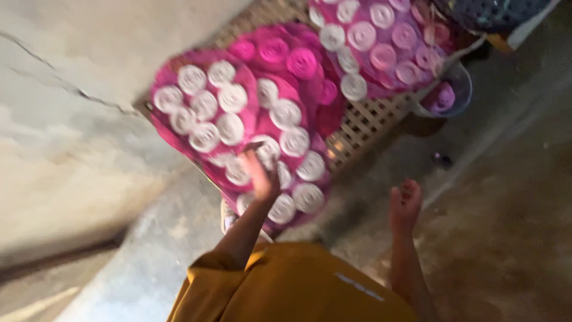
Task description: The person arranges white rolled items on pink circular mats placed on woven trays. They pick up the rolls, place them in a pattern, and adjust the mats and trays to organize the items.
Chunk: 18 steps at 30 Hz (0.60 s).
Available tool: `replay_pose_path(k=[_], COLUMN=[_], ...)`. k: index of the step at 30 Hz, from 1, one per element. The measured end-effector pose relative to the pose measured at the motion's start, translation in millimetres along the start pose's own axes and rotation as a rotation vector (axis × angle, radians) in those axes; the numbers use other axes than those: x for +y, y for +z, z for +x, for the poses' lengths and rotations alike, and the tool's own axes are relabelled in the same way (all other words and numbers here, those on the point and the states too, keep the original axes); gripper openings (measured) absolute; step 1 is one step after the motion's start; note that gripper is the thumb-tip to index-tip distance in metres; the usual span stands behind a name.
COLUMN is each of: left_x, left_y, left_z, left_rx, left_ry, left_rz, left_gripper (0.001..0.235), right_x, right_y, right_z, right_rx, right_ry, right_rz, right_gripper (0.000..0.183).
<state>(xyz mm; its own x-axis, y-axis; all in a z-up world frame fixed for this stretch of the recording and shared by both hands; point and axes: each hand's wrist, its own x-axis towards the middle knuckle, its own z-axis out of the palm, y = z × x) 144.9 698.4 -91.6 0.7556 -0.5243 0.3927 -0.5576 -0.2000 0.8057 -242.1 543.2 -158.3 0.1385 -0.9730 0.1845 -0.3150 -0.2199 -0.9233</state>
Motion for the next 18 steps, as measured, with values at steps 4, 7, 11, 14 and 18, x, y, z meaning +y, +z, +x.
replay_pose_path(k=[4, 7, 11, 14, 18], left_x=[76, 115, 158, 170, 170], left_y=[78, 115, 176, 223, 325], left_z=[-74, -95, -75, -48, 7], left_rx=[-0.232, -0.462, -0.414, -0.324, -0.403], left_ry=[0.127, -0.045, 0.061, 0.208, -0.091], left_rz=[0.201, -0.130, -0.022, -0.115, -0.136], left_gripper=[0.067, 0.051, 0.052, 0.058, 0.045], right_x=[33, 45, 55, 64, 71], right_y=[-118, -157, -153, -133, -135], right_z=[-2, 34, 98, 150, 283], right_rx=[0.131, 0.096, 0.001, -0.135, -0.327], right_ry=[0.147, 0.068, 0.016, 0.026, 0.113], right_rz=[0.114, 0.250, 0.236, 0.242, 0.258], right_gripper=[0.035, 0.033, 0.027, 0.029, 0.024])
